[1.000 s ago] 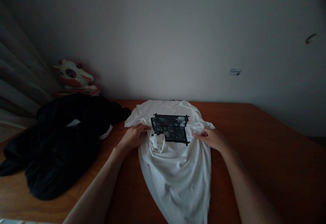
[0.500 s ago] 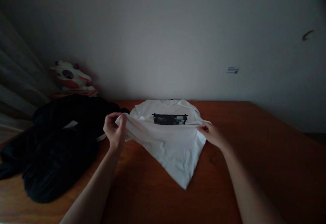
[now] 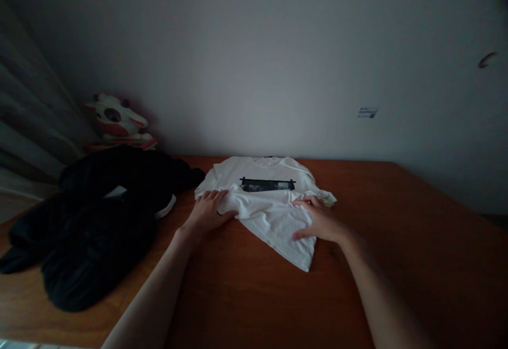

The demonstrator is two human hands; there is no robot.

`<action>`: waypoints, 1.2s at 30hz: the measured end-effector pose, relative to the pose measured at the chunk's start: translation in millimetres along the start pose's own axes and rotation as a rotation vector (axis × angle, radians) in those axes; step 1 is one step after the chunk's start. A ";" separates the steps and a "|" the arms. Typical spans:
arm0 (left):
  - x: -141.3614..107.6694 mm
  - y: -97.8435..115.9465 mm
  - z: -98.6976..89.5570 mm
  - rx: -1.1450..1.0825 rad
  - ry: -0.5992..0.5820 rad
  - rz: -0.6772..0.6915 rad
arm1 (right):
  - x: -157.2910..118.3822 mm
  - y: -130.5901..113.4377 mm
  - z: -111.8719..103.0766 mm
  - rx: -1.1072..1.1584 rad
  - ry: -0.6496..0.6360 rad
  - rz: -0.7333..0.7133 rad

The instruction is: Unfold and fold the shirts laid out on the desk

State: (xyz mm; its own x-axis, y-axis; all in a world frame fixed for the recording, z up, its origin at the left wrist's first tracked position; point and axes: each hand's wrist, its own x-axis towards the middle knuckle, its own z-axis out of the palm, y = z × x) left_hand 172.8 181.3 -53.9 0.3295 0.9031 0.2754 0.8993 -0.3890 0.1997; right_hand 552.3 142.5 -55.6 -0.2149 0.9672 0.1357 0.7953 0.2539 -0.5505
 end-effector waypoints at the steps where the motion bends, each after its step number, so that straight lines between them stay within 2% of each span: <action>1: 1.1 1.1 -1.4 0.020 0.007 -0.002 | 1.1 -0.4 2.3 -0.021 0.002 -0.003; 5: 3.3 4.8 -5.9 0.008 0.105 0.061 | 5.6 1.2 6.3 -0.019 0.090 -0.098; 8: 2.0 6.5 -8.8 -0.090 0.088 0.126 | 6.5 -0.2 5.4 0.026 0.131 -0.160; 11: 0.1 9.6 -13.2 -0.145 0.015 0.068 | 6.4 -5.1 3.7 0.093 0.082 -0.138; 13: -0.4 12.9 -16.8 -0.193 0.019 -0.009 | 6.6 -9.0 2.2 0.127 0.051 -0.079; 16: -0.6 17.3 -22.5 -0.503 0.043 -0.084 | 5.8 -13.3 -1.7 0.232 0.059 0.005; 17: -1.2 17.5 -24.7 -0.671 0.010 -0.123 | 4.8 -13.9 -3.7 0.290 0.042 0.041; 19: -3.8 15.1 -30.3 -0.994 -0.134 -0.214 | 1.1 -13.7 -8.2 0.418 -0.055 0.150; 21: -7.2 10.2 -37.1 -1.182 -0.237 -0.276 | -3.4 -12.1 -12.4 0.529 -0.174 0.269; 23: -8.7 6.4 -43.4 -1.247 -0.165 -0.275 | -5.6 -10.2 -14.7 0.628 -0.221 0.344; 26: -3.4 9.0 -44.2 -1.297 0.038 -0.196 | 0.3 -6.8 -13.6 0.782 -0.107 0.365; 29: 6.1 17.5 -28.8 -1.218 0.134 -0.163 | 12.7 -0.9 -8.7 0.822 0.151 0.412; 32: 9.6 22.8 -4.9 -0.804 0.162 -0.165 | 19.7 6.4 -0.6 0.608 0.365 0.426; 34: 8.0 23.9 7.8 -0.496 0.088 -0.081 | 19.0 9.2 6.4 0.445 0.377 0.347; 36: 5.7 24.4 14.0 -0.304 0.015 -0.005 | 15.8 9.5 13.1 0.316 0.334 0.242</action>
State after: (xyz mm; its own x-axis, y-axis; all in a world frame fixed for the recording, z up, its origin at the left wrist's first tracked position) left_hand 200.7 179.5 -60.6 0.3191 0.9030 0.2876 0.7727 -0.4236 0.4727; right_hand 549.0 160.0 -69.5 0.1873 0.9615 0.2010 0.5789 0.0572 -0.8134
